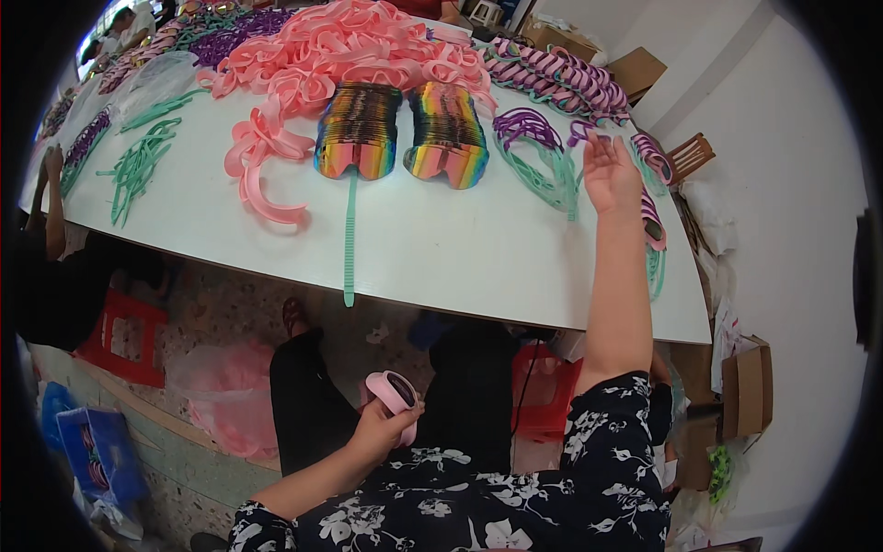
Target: Manually assembling components of swimming goggles, including the strap and lens housing.
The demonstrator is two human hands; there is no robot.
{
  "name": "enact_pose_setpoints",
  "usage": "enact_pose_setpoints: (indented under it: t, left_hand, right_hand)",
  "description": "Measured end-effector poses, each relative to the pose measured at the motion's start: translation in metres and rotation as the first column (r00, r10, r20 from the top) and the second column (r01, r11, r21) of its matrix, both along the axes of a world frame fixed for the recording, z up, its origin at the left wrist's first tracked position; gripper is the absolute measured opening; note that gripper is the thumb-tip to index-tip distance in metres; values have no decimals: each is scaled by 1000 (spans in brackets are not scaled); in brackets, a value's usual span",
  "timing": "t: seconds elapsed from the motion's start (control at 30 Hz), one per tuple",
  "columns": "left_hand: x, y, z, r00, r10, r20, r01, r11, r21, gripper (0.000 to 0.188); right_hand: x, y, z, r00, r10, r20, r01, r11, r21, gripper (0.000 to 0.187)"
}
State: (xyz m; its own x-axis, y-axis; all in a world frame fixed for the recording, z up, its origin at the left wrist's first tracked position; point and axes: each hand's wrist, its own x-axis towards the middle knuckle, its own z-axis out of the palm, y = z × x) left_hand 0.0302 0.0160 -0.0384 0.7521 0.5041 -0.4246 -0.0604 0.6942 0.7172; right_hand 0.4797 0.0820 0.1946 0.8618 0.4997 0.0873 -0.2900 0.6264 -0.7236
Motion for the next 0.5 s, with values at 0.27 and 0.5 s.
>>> enact_pose_setpoints:
  t: [0.27, 0.5]
  left_hand:
    - [-2, -12, 0, 995, -31, 91, 26, 998, 65, 33]
    - [-4, -33, 41, 988, -108, 115, 97, 990, 99, 33]
  right_hand:
    - [-153, -144, 4, 856, 28, 517, 148, 943, -297, 15]
    - [-299, -224, -116, 605, 158, 781, 335, 838, -430, 14]
